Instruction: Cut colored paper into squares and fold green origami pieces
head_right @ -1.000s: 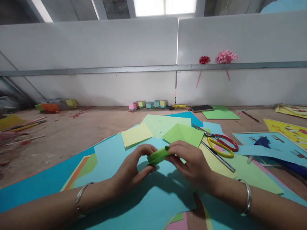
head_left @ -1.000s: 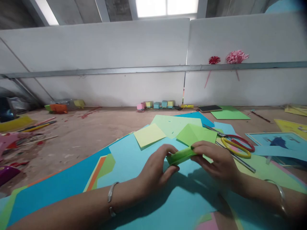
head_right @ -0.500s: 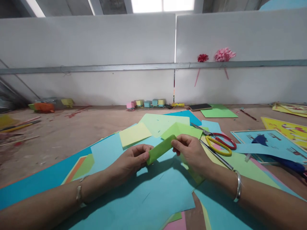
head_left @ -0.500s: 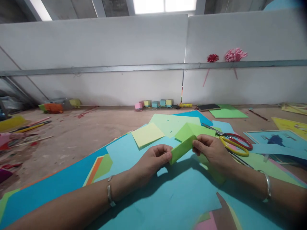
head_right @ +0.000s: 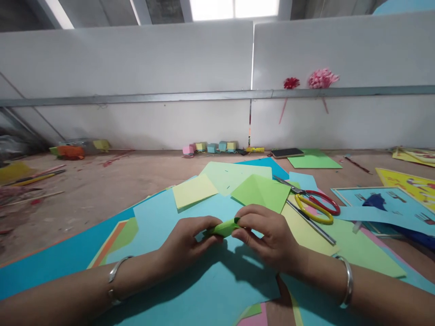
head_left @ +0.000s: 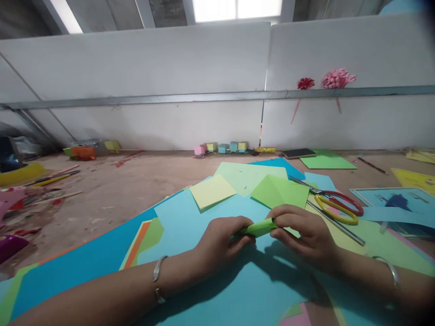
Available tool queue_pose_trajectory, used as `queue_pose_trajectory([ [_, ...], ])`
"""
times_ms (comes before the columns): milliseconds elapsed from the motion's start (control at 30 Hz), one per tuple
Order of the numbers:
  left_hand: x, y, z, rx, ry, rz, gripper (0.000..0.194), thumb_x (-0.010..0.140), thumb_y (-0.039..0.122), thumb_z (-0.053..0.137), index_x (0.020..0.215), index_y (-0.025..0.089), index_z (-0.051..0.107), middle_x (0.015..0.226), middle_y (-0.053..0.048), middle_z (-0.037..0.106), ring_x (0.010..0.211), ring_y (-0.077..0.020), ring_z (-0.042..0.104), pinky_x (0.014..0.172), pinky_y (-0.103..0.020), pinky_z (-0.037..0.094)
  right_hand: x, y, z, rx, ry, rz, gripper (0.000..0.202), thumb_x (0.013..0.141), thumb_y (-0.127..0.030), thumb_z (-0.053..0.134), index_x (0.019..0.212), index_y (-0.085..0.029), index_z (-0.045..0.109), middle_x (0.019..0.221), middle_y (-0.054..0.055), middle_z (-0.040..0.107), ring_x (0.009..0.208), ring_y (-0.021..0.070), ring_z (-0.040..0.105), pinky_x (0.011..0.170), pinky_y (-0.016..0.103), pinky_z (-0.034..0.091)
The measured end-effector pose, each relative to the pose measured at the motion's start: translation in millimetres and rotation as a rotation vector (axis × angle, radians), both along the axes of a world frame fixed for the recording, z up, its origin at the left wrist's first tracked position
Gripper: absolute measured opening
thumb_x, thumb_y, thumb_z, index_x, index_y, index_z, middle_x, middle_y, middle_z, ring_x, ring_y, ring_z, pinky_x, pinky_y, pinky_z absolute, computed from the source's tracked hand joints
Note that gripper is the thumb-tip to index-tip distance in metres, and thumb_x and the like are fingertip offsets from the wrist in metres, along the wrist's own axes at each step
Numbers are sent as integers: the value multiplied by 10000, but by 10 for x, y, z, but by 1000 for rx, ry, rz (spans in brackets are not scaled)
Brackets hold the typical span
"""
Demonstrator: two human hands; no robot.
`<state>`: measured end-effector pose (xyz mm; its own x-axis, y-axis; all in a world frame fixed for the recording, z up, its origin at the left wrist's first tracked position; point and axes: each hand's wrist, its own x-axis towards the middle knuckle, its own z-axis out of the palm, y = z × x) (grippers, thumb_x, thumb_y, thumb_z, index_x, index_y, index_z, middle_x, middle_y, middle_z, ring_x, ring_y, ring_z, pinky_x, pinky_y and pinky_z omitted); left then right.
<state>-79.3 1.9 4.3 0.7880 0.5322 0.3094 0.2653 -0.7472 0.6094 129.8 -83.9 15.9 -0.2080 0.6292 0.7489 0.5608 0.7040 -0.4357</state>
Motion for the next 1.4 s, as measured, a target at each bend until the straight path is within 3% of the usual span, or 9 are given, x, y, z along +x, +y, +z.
queue_pose_trajectory([
  [167,-22,30,-83,90,3,-12,119,853,180,597,908,182,702,740,-8,734,596,-131,605,570,-230,407,-20,-19,2,88,-48,-28,111,894,-143,620,999,-174,638,931,91,681,834,145,665,741,235,566],
  [400,-18,29,-105,135,-15,-77,237,954,303,510,919,187,714,728,-20,717,589,-131,595,570,-226,415,-44,-69,117,36,-78,-23,76,898,-159,586,845,-179,637,811,71,671,725,149,646,646,243,562],
  [700,-23,2,-54,151,-26,-128,445,1006,447,388,924,164,720,683,-40,692,550,-136,571,544,-225,395,-26,-84,135,74,-126,-20,61,875,-133,611,846,-167,652,803,84,696,741,147,663,668,238,569],
  [967,-11,-26,-59,245,-100,-134,354,1008,392,423,976,185,709,688,-36,723,553,-140,629,534,-218,418,-80,-111,103,102,-82,-147,97,841,-194,697,832,-228,606,798,25,741,690,130,705,644,209,577],
  [1200,-13,-41,-75,453,-99,-76,280,1005,321,436,956,185,676,624,-21,689,506,-145,612,499,-224,392,-80,-129,149,102,-75,-91,47,879,-161,626,878,-206,613,842,57,715,790,143,686,696,241,574],
  [1400,2,-83,-37,415,-86,-119,387,1030,398,348,936,183,656,627,-23,668,518,-134,588,512,-224,382,-83,-148,132,65,-83,-90,103,889,-144,587,805,-202,573,780,37,671,715,126,647,645,219,543],
])
